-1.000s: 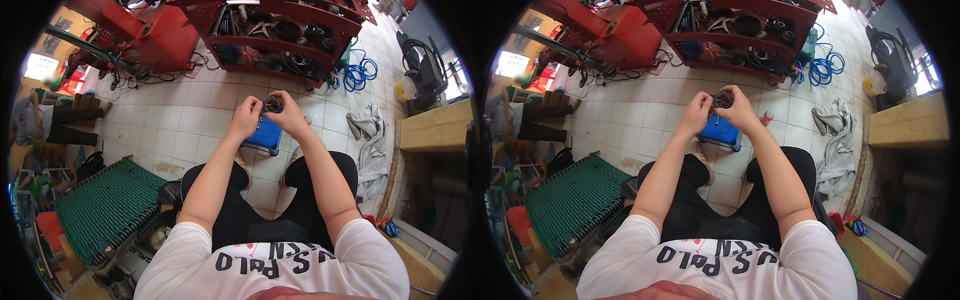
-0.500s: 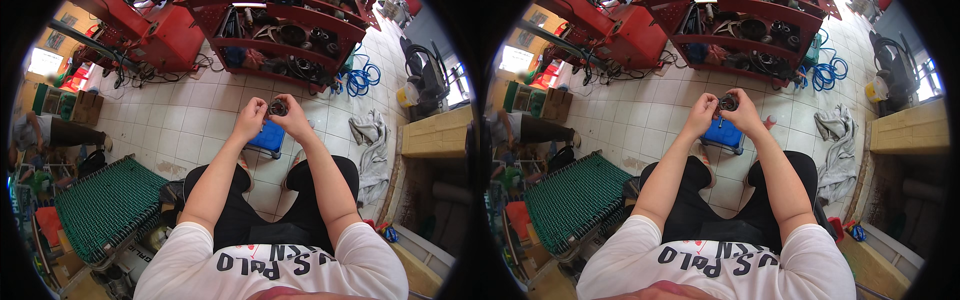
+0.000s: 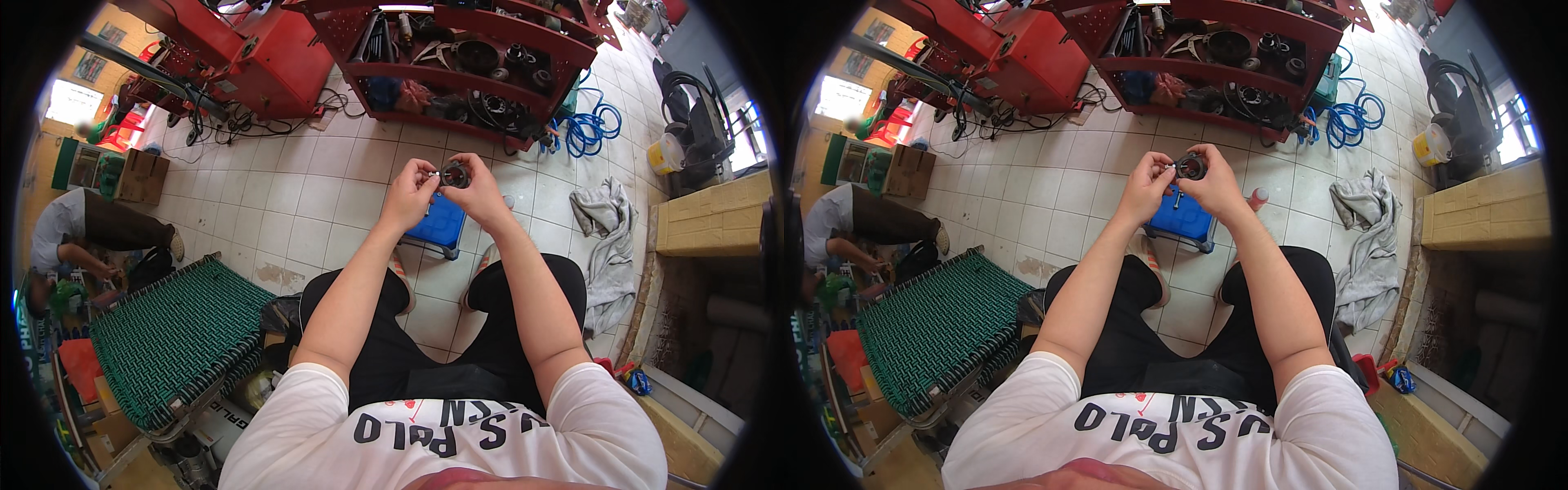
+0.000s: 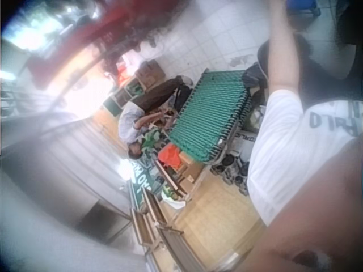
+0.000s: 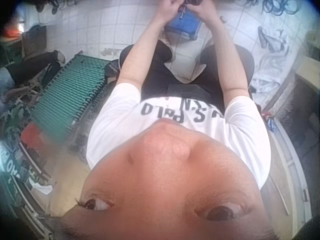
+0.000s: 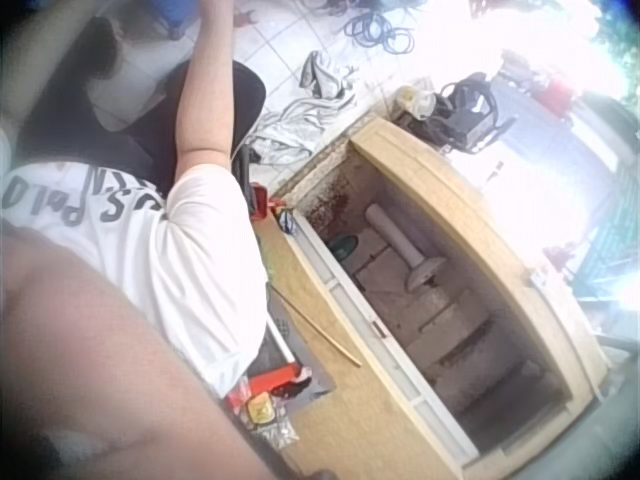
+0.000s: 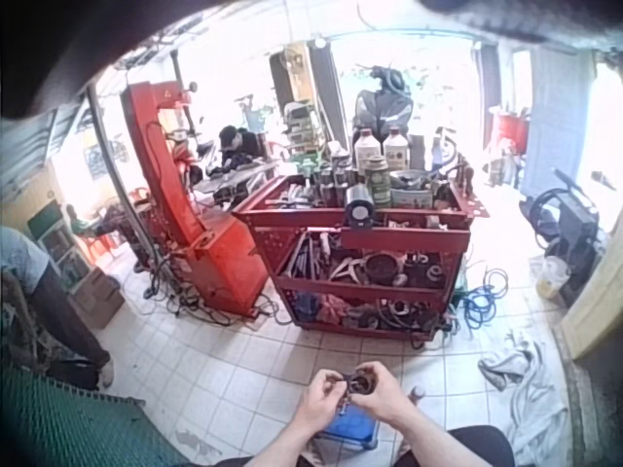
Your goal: The person sits on the floor and uses a small tool to manipulate a cylindrical mechanical component held in their hands. They repeatedly adjust and inspect the part while seated in a workshop environment.
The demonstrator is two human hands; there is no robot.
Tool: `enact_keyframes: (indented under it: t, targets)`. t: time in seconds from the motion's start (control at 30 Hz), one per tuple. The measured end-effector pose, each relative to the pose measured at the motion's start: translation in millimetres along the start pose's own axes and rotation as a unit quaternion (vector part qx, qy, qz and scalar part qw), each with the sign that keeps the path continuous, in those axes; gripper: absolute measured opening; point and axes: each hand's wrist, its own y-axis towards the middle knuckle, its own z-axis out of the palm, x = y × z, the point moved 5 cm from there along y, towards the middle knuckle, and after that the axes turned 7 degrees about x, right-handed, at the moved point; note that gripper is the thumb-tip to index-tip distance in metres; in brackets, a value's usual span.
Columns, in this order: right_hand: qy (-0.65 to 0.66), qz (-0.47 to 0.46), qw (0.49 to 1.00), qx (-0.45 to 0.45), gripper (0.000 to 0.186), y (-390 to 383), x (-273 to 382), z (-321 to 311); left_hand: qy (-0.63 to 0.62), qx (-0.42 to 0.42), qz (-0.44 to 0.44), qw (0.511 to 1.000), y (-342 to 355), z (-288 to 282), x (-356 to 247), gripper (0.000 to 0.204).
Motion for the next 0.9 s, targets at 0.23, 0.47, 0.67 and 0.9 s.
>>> enact_keyframes:
  t: [0.23, 0.47, 0.67, 0.9]
  targets:
    - [-0.008, -0.001, 1.000, -0.009, 0.060, -0.4, -0.8, -4.0, 0.071, 0.020, -0.045, 0.996, 0.9, 0.8, 3.4, 0.022]
    - [-0.002, 0.000, 1.000, -0.007, 0.060, -0.6, 0.4, -2.6, 0.051, -0.026, 0.012, 0.998, -0.7, -2.1, -1.3, 0.019]
    - [-0.002, 0.011, 1.000, -0.010, 0.060, -1.1, 2.4, -4.7, 0.002, 0.000, 0.019, 1.000, 0.9, 4.9, -1.5, 0.014]
    - [-0.008, 0.005, 1.000, -0.002, 0.061, -0.6, 1.0, -3.7, 0.058, 0.000, -0.024, 0.998, 2.1, -5.7, 5.3, 0.019]
